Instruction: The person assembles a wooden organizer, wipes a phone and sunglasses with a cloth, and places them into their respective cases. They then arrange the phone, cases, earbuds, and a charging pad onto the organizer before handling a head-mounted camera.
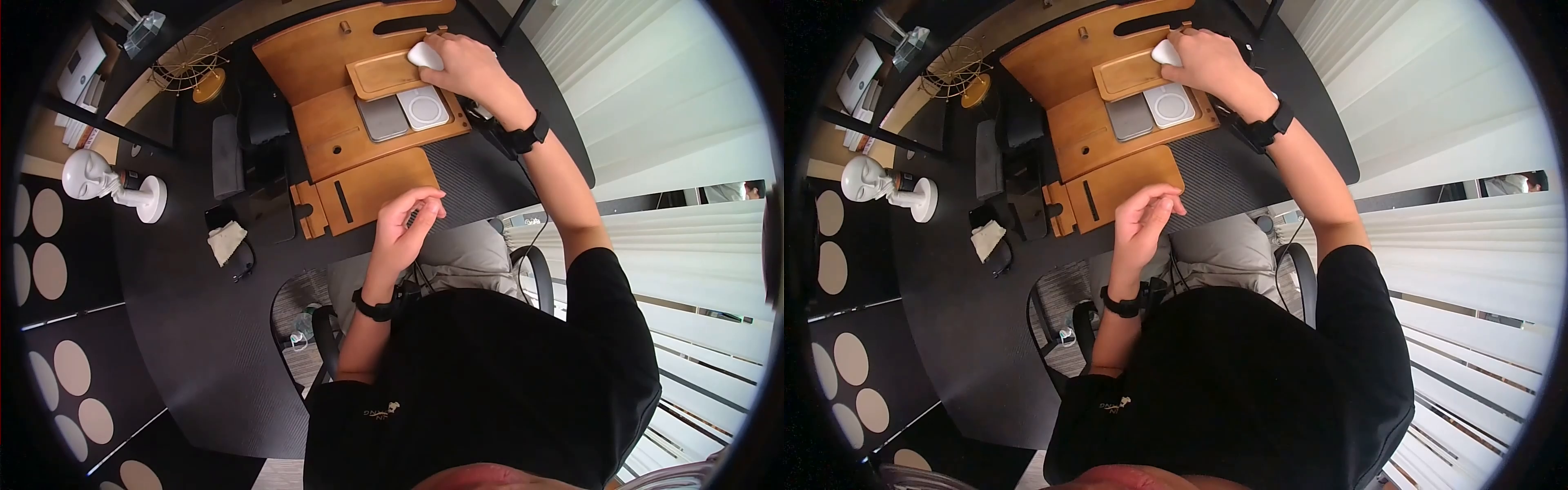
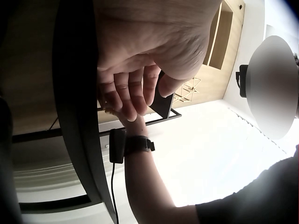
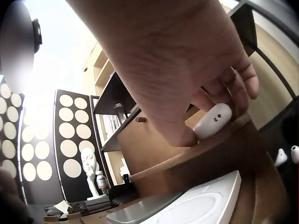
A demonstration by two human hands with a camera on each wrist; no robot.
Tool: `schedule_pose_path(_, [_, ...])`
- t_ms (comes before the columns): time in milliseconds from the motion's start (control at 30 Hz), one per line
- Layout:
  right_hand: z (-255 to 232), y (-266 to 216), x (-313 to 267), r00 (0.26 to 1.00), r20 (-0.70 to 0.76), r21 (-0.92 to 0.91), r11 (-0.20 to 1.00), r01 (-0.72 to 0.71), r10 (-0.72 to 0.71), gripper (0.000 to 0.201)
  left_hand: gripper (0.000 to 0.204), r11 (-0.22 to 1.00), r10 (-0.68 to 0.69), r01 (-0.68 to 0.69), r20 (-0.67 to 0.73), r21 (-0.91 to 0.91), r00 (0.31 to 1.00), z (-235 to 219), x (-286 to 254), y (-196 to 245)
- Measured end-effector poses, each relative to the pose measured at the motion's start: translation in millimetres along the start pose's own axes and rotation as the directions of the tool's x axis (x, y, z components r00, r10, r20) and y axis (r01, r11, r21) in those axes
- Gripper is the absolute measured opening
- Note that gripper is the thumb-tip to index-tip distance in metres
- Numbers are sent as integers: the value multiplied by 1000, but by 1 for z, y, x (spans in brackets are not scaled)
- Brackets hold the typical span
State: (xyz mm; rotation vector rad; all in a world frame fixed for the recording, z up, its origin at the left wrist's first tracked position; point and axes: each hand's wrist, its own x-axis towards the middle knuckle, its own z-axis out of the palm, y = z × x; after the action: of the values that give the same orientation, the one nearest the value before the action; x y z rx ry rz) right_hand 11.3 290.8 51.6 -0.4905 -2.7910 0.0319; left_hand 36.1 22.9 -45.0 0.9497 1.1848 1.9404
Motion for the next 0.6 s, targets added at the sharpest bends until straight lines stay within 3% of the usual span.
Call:
schedule_pose_path(100, [-2, 14, -9, 995, -84, 107, 992, 62, -53, 51, 17, 1000, -7, 7, -6, -3, 1000, 0, 0, 2])
schedule_pose_path(200, [-22, 32, -34, 981, -162, 209, 976, -69, 104, 52, 17, 1000, -13, 13, -11, -13, 1000, 0, -1, 3])
schedule_pose_path(367, [-31, 97, -94, 950, -22, 180, 936, -303, 312, 49, 15, 999, -18, 18, -11, -27, 1000, 1, 0, 2])
schedule_pose_path(433, [-27, 111, -120, 925, -3, 133, 917, -376, 380, 49, 7, 997, 51, -48, -45, 60, 998, 1, -2, 3])
schedule_pose_path(467, [-24, 114, -131, 914, 74, 107, 908, -405, 399, 49, 7, 997, 49, -46, -44, 55, 998, 0, -4, 4])
schedule_pose_path(500, [-21, 115, -139, 896, 148, 77, 899, -432, 418, 50, 9, 978, 144, -134, -55, 162, 988, -2, -6, 5])
schedule_pose_path(533, [-15, 113, -146, 896, 147, 74, 899, -433, 419, 50, 14, 939, 239, -217, -55, 268, 969, -2, -6, 9])
schedule_pose_path(567, [-10, 110, -152, 897, 111, 112, 891, -439, 428, 49, 14, 940, 238, -216, -53, 264, 970, -3, -6, 16])
schedule_pose_path(600, [-6, 108, -156, 896, 79, 152, 883, -444, 437, 49, 17, 823, 326, -303, 37, 481, 945, -4, -7, 25])
